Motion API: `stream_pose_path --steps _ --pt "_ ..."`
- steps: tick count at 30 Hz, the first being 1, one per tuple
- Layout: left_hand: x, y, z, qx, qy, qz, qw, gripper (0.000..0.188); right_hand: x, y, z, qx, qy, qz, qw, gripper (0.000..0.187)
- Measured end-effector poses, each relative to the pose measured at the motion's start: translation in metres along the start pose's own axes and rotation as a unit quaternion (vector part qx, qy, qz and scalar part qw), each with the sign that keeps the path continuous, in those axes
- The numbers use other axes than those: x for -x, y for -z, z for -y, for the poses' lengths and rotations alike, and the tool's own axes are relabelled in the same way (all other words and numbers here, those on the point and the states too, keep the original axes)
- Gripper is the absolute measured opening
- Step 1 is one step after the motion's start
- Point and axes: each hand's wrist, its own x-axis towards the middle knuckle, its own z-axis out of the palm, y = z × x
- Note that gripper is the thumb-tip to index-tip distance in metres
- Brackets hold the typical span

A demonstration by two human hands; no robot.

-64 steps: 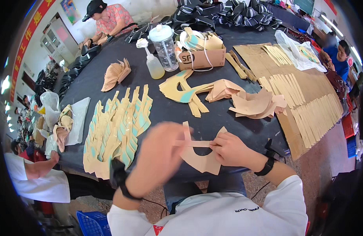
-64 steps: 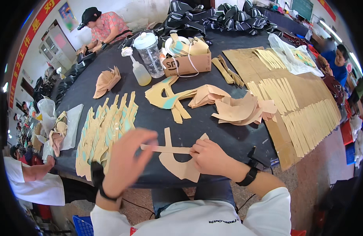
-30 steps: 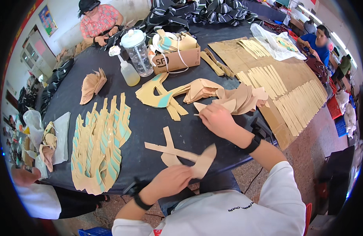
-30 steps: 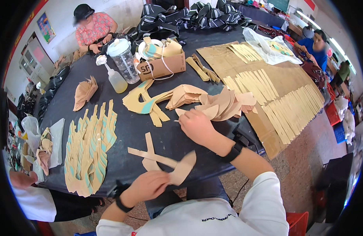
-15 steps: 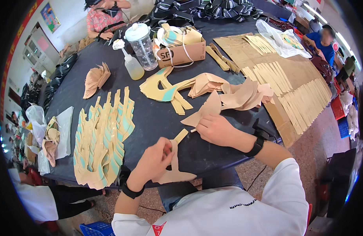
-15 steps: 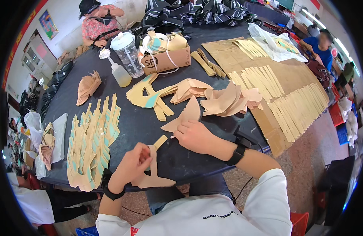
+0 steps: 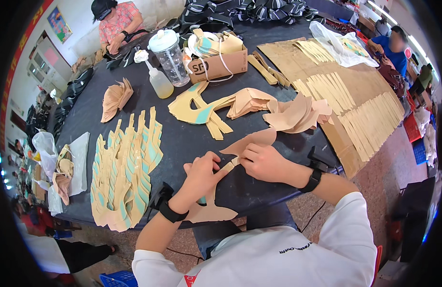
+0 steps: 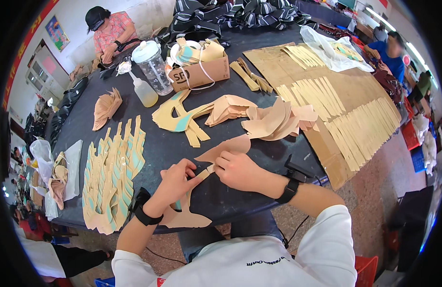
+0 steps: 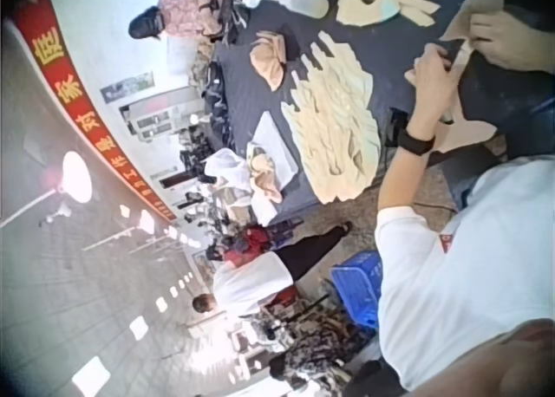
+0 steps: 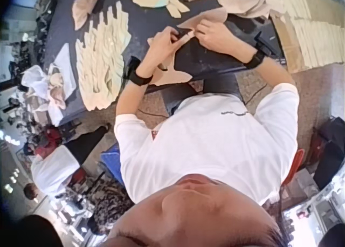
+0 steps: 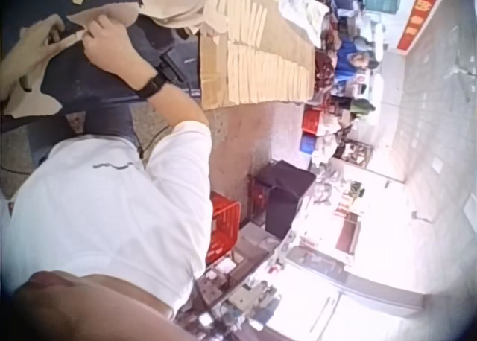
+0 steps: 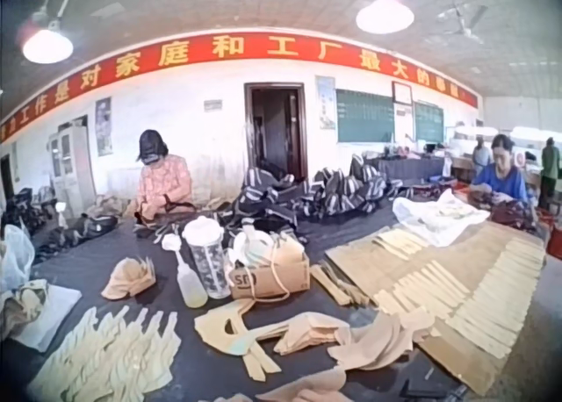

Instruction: Apply glue to shoe material strips and assemble or organize pre-cut shoe components.

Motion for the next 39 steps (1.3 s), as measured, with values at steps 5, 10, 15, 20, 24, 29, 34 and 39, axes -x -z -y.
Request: stream_pose_path --steps 5,10,15,20,24,29,34,39 --pt "0.002 -0.004 -0.011 -0.052 0.008 0.022 0.998 0.021 0.005 0.004 0.006 0.001 -0.003 0.021 1.0 0.024" --pt "-0.001 -0.001 -0.018 0.208 -0.019 -0.011 0.978 0.011 0.007 0.005 0.009 0.001 -0.027 0.039 0.999 0.028" --pt "-0.006 0.007 -0.012 0.408 0.068 0.156 0.897 0.019 0.008 0.002 0.012 0.002 -0.033 0.02 0.999 0.03" --pt "-0.013 0.015 0.0 0.38 0.128 0.179 0.898 0.009 0.009 0.001 0.013 0.002 -0.037 0.002 0.999 0.03" --pt "-0.016 0.007 0.001 0.304 0.077 0.127 0.941 0.013 0.011 -0.001 0.013 0.001 -0.044 0.004 0.999 0.029" --pt "-0.02 0.006 -0.004 0.348 0.089 0.077 0.93 0.016 0.01 -0.001 0.013 -0.008 -0.048 -0.006 0.999 0.028" --pt "-0.024 -0.002 -0.005 0.34 0.119 0.086 0.929 0.016 0.01 -0.001 0.013 -0.009 -0.05 -0.007 0.999 0.028" --pt "-0.025 -0.004 -0.006 0.328 0.127 0.083 0.932 0.016 0.01 0.0 0.014 -0.013 -0.057 0.003 0.998 0.029"
